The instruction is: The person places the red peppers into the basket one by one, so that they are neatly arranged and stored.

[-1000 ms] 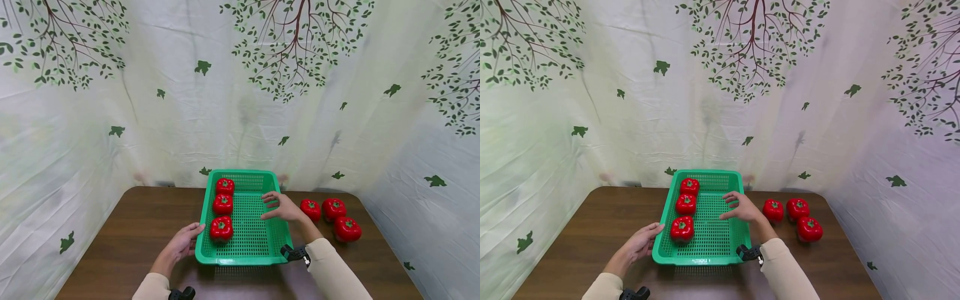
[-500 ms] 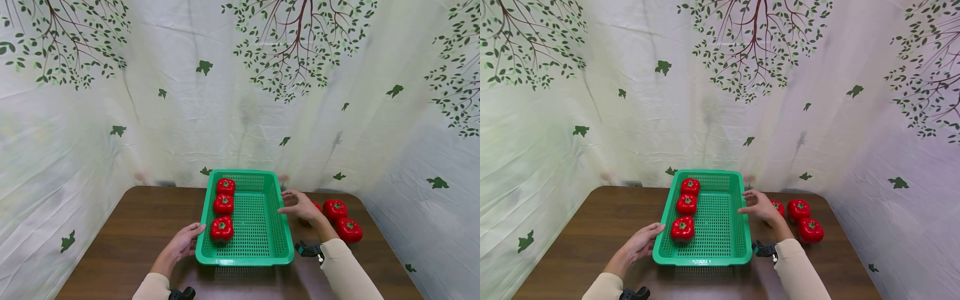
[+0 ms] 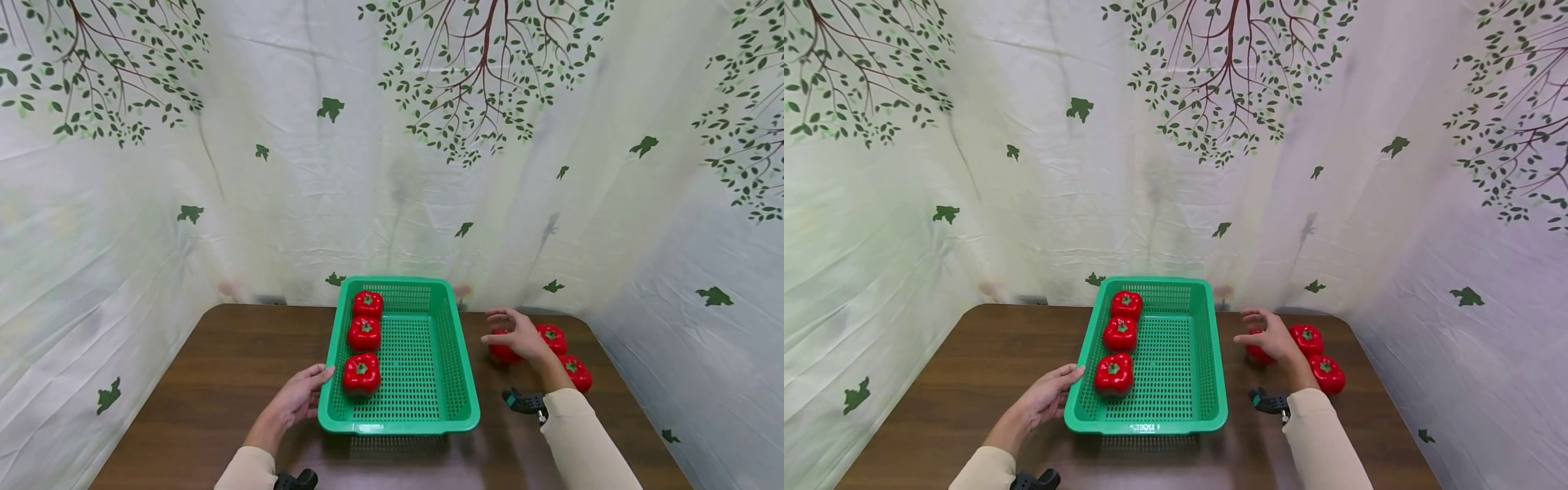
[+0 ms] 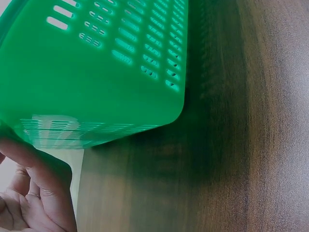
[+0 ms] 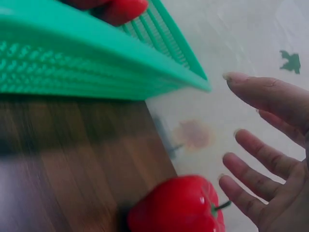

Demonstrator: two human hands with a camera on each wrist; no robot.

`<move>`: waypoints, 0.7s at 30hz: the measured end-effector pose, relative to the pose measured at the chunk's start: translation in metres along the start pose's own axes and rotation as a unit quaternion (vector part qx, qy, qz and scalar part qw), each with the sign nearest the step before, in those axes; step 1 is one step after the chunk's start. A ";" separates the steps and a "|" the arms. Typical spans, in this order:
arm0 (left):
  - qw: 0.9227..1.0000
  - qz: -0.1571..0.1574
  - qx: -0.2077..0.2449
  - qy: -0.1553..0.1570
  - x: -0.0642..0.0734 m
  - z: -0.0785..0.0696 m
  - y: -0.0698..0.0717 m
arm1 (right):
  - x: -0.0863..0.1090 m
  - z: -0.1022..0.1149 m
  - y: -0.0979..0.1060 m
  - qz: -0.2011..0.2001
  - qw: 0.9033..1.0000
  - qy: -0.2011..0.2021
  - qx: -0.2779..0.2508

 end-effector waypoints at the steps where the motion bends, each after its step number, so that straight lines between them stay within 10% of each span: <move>1: 1.000 0.000 0.000 -0.001 0.000 0.000 0.000 | 0.000 0.000 0.002 -0.002 1.000 0.001 -0.002; 21: 1.000 -0.001 -0.003 0.002 0.001 0.000 0.001 | -0.009 -0.036 0.020 -0.010 0.998 -0.031 0.052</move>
Point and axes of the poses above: each hand's wrist, its own x-axis away from the middle knuckle, its own y-axis out of the back of the hand, z = x × y, the point moved 6 cm from there along -x, towards the middle knuckle, and after that the axes turned 8 degrees about -z, right-handed, at the moved point
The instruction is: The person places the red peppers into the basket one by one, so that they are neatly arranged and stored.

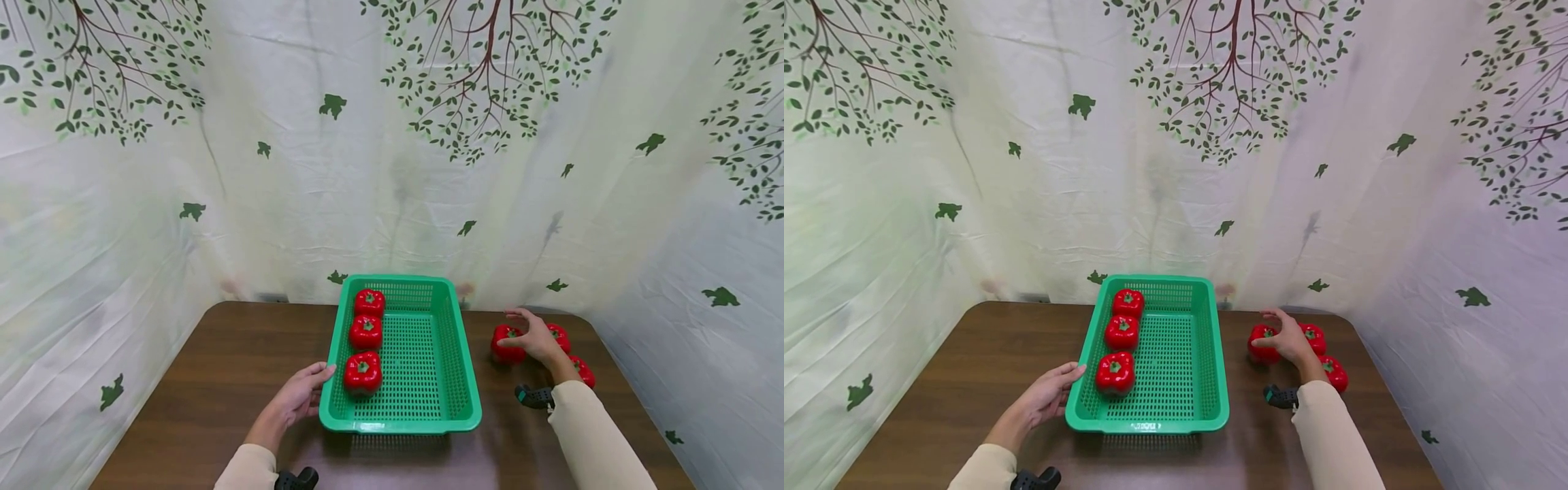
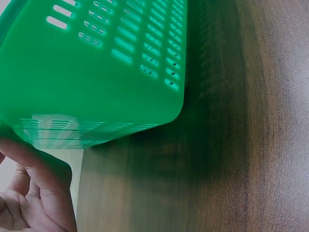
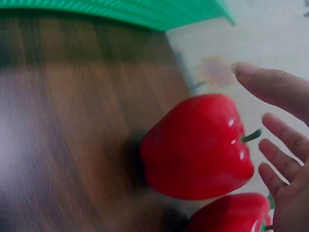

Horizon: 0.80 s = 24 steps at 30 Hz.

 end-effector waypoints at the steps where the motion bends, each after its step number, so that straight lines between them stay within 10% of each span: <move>1: 1.000 -0.001 0.000 0.001 0.000 0.000 0.000 | -0.001 -0.002 0.000 0.001 1.000 -0.004 0.002; 24: 1.000 0.009 0.003 0.001 0.000 0.000 0.000 | -0.006 -0.021 -0.001 0.024 0.993 -0.088 0.074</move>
Point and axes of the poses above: each hand's wrist, its own x-axis away from the middle knuckle, its own y-axis out of the back of the hand, z = x × y, the point moved 6 cm from there along -x, towards the middle knuckle, and after that the axes turned 8 degrees about -z, right-handed, at the moved point
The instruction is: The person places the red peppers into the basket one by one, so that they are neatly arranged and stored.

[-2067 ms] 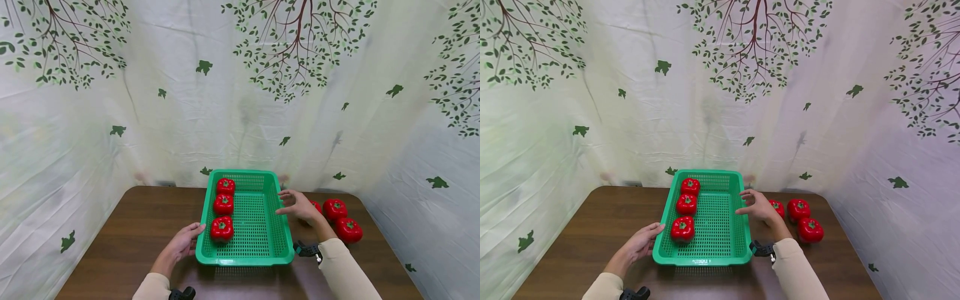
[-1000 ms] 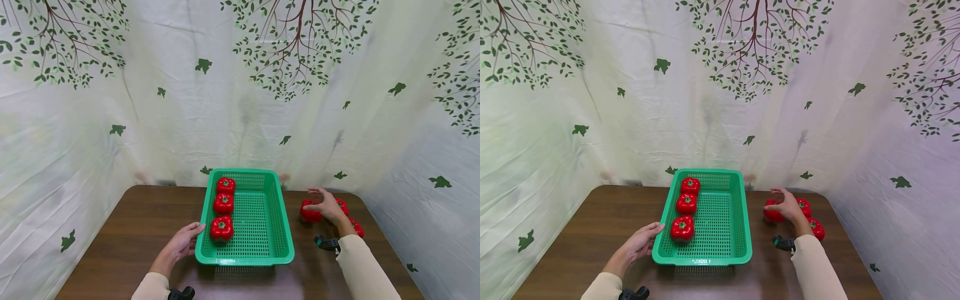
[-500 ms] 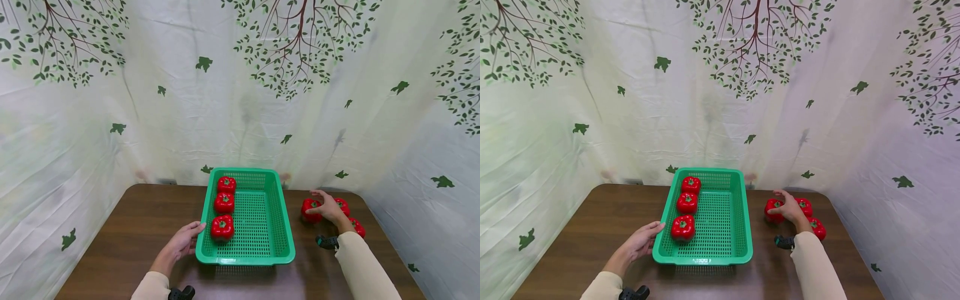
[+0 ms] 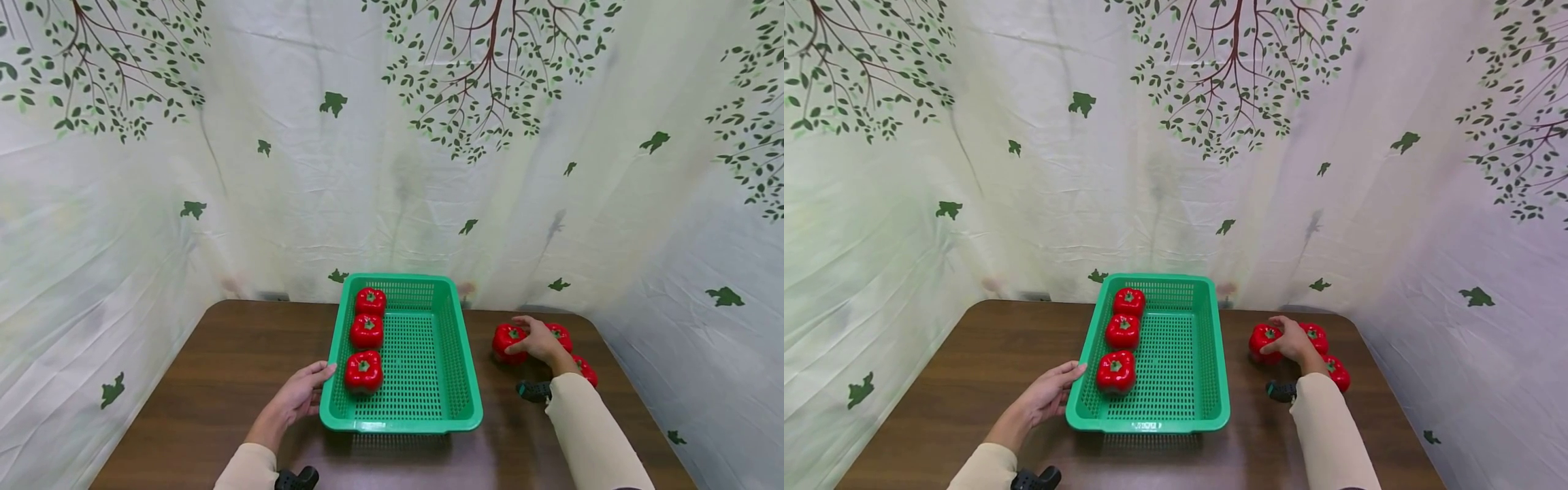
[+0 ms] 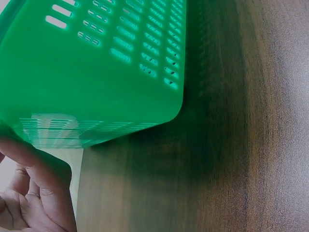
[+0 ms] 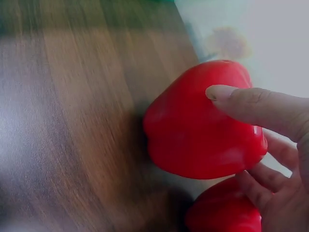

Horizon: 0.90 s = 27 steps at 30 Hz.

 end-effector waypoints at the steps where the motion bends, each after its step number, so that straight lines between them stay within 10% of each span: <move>1: 1.000 -0.001 -0.001 0.001 0.000 0.000 0.000 | 0.000 0.000 0.000 0.001 1.000 -0.001 0.003; 27: 1.000 -0.009 0.001 0.004 -0.001 0.001 0.000 | -0.007 0.000 -0.008 0.007 0.999 -0.008 0.053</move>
Point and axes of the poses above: each hand's wrist, its own x-axis away from the middle knuckle, its own y-axis out of the back of the hand, z = x × y, the point moved 6 cm from there along -x, towards the middle knuckle, and after that the axes turned 8 degrees about -z, right-handed, at the moved point
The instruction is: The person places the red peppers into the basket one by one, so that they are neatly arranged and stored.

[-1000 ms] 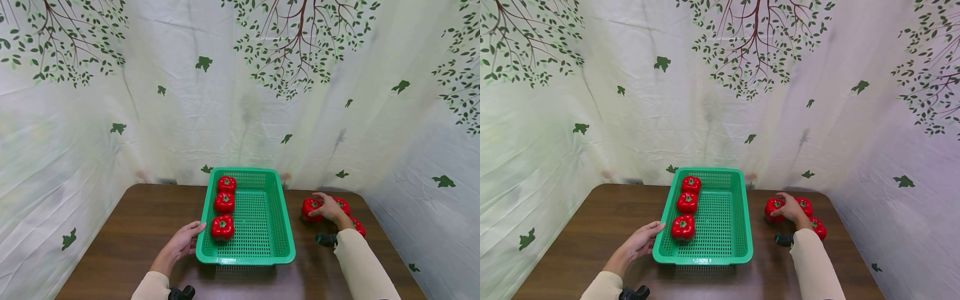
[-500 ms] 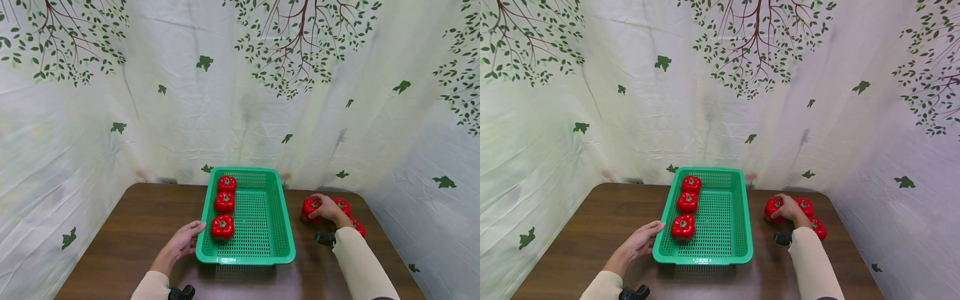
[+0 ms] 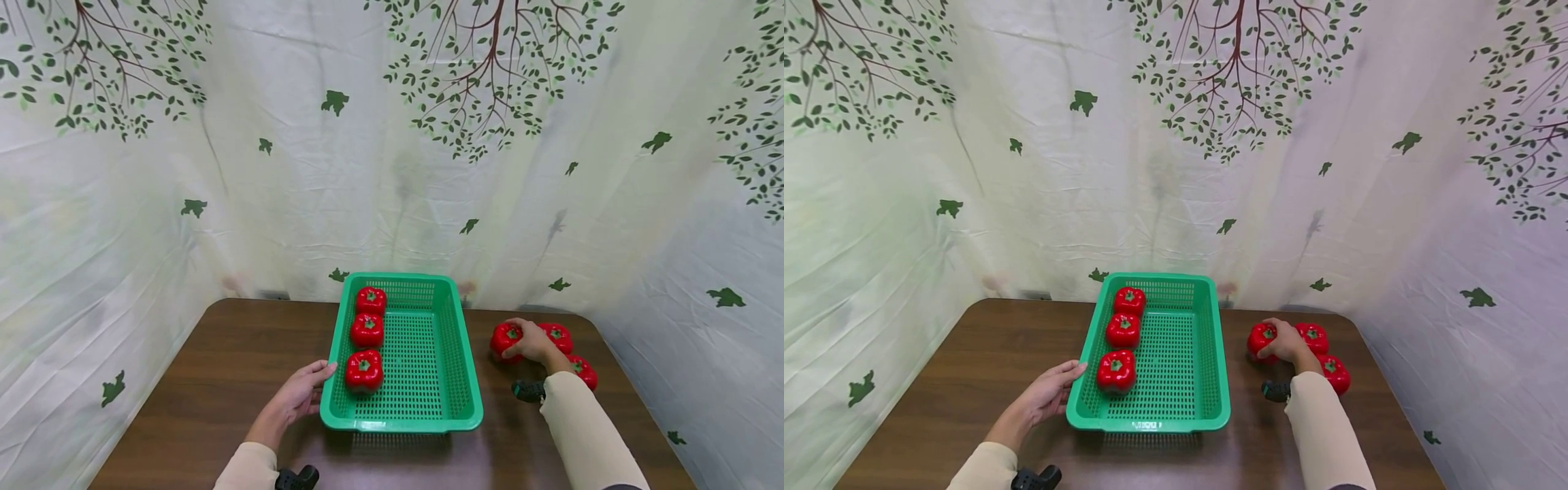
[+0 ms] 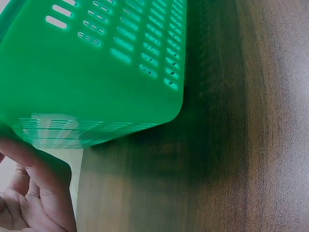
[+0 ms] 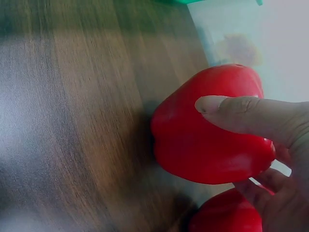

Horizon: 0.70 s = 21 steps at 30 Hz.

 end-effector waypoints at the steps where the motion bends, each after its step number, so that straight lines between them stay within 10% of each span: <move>1: 1.000 0.001 0.000 0.000 0.000 0.000 0.000 | 0.000 0.000 0.000 0.000 1.000 0.001 0.001; 21: 1.000 -0.012 -0.012 0.001 -0.003 0.001 0.000 | 0.013 0.032 0.006 -0.021 0.997 0.074 0.013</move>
Point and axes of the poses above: each hand's wrist, its own x-axis away from the middle knuckle, its own y-axis out of the back of the hand, z = x × y, the point moved 6 cm from there along -x, towards the middle knuckle, and after that the axes turned 8 degrees about -z, right-handed, at the moved point
